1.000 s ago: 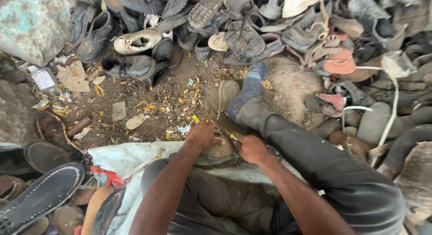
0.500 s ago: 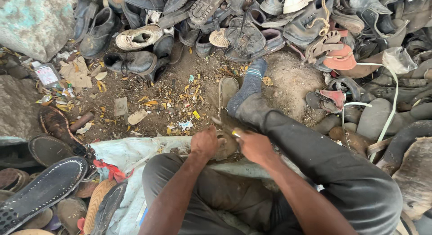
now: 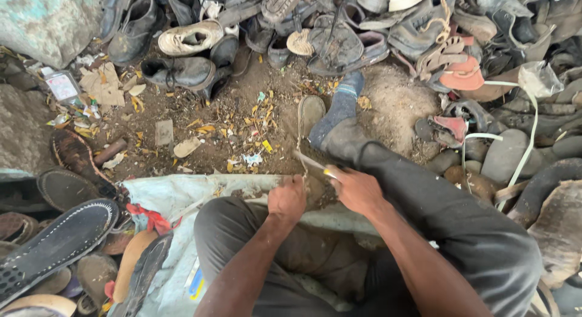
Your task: The person uses a knife to cut and scrape a shoe sole while sitting on the floor surrounded by a pile of discarded footwear.
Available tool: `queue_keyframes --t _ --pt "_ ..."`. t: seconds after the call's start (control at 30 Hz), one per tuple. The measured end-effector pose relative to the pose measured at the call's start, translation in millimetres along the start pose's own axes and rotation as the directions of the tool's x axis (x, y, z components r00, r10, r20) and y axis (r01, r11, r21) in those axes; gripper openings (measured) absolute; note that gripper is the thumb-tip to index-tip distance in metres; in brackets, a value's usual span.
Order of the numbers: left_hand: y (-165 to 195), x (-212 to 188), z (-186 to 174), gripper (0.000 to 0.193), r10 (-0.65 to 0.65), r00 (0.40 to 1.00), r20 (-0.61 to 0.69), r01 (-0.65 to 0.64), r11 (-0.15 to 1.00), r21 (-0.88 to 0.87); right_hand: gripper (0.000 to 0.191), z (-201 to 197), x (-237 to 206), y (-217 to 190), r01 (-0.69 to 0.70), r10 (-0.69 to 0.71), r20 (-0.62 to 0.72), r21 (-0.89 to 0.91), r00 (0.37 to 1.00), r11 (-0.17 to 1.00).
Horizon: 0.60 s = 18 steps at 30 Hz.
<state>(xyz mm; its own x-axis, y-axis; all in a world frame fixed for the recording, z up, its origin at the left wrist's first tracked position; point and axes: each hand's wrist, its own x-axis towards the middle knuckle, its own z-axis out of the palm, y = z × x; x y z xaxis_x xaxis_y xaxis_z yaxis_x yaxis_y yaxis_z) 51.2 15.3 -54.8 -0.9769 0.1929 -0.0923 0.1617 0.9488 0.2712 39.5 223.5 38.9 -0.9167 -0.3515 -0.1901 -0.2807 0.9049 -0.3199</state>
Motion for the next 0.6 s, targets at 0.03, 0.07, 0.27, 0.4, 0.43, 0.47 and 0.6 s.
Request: queue_keyframes --t 0.03,0.07,0.27,0.4,0.43,0.47,0.6 --pt "3 -5 1 0.032 -0.004 1.000 0.008 0.004 1.000 -0.012 0.043 4 6 -3 0.002 0.002 0.086 -0.048 0.996 0.999" --pt "5 -8 1 0.034 -0.002 1.000 0.003 0.002 1.000 -0.023 0.048 7 12 -6 0.035 -0.032 0.052 -0.048 0.998 0.998" --pt "12 -12 -9 0.032 0.048 0.994 -0.098 -0.052 0.998 -0.039 0.056 8 0 -5 0.034 -0.026 0.082 -0.093 0.996 0.995" --pt "19 -17 -4 0.024 0.027 0.996 -0.085 -0.036 0.993 -0.113 0.047 -2 -16 17 0.002 -0.003 -0.030 -0.011 1.000 1.000" --pt "21 -19 -1 0.022 0.027 0.997 -0.076 -0.035 0.993 -0.113 0.045 -1 -14 20 -0.041 0.042 -0.044 0.027 0.998 0.999" --pt "23 -21 1 0.020 0.025 0.997 -0.071 -0.033 0.993 -0.112 0.045 2 -9 23 0.007 -0.006 -0.069 0.012 0.998 1.000" --pt "25 -31 5 0.016 0.073 0.984 -0.160 -0.090 0.991 -0.103 0.057 24 18 17 0.177 -0.186 -0.096 -0.094 0.978 0.980"
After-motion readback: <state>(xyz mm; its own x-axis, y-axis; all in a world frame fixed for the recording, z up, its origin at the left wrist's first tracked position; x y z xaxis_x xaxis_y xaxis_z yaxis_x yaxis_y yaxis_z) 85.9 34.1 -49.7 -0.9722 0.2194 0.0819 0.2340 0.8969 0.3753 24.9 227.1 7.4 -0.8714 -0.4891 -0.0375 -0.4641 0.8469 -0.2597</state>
